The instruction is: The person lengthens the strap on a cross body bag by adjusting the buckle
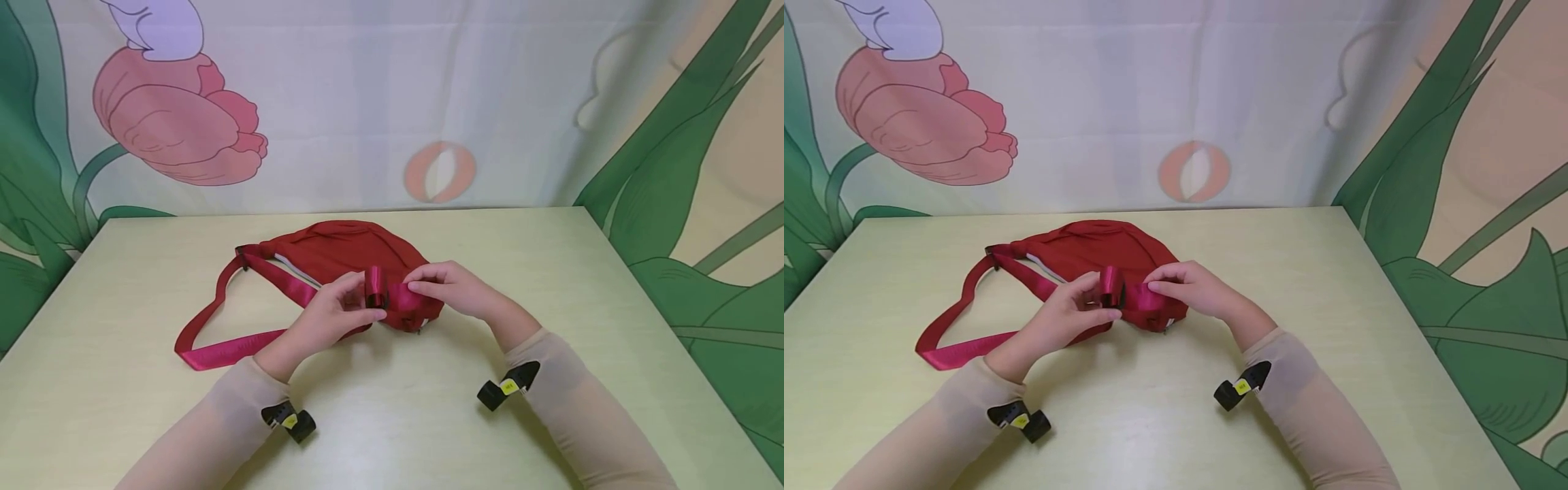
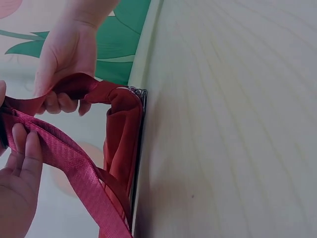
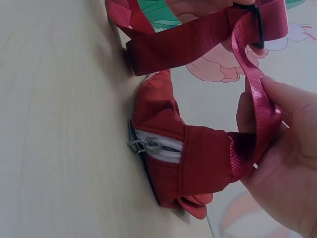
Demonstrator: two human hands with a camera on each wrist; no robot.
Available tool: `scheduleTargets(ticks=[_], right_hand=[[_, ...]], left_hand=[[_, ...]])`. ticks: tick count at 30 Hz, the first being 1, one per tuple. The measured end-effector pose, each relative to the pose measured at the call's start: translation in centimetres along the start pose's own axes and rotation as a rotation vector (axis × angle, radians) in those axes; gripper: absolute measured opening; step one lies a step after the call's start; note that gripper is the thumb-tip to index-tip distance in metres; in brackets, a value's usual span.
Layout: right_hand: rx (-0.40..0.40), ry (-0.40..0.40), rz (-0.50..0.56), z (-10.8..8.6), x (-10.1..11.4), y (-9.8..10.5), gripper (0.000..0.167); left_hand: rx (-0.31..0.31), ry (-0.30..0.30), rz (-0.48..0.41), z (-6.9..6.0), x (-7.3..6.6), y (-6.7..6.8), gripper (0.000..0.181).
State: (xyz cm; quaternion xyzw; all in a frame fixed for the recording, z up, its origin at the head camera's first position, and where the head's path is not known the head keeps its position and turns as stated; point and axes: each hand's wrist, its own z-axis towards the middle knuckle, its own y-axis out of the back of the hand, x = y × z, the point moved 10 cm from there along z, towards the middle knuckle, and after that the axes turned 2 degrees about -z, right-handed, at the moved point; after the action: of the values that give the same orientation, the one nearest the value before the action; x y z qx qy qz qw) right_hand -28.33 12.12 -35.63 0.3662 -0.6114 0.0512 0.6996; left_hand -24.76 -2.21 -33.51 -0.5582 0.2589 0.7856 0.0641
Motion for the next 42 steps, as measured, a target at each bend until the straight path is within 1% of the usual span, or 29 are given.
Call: scheduleTargets(ticks=[6, 8, 13, 17, 29, 37, 42], right_hand=[[-0.033, -0.015, 0.064, -0.2, -0.2, 0.3, 0.021], [-0.032, -0.017, 0.087, -0.2, -0.2, 0.3, 0.021], [-0.017, 0.003, 0.115, -0.1, 0.0, -0.1, 0.02], [-0.022, 0.011, 0.118, 0.0, 0.3, -0.3, 0.02], [-0.035, -0.006, 0.125, 0.2, 0.2, -1.1, 0.021], [-0.07, 0.048, 0.141, 0.3, 0.9, -1.3, 0.017], [-0.068, 0.085, 0.158, 0.3, 1.5, -1.7, 0.023]], left_hand=[[-0.022, 0.025, -0.065, -0.2, 0.1, 0.2, 0.042], [-0.017, 0.028, -0.095, -0.2, 0.0, 0.1, 0.043], [0.008, 0.013, -0.14, 0.0, -0.2, -0.4, 0.051], [0.017, 0.006, -0.141, 0.2, -0.2, -0.7, 0.054], [0.028, 0.013, -0.108, 0.6, 0.2, -1.6, 0.055], [0.021, 0.07, -0.11, 0.4, 0.6, -1.9, 0.051], [0.028, 0.068, -0.109, 0.6, 0.5, -2.1, 0.046]])
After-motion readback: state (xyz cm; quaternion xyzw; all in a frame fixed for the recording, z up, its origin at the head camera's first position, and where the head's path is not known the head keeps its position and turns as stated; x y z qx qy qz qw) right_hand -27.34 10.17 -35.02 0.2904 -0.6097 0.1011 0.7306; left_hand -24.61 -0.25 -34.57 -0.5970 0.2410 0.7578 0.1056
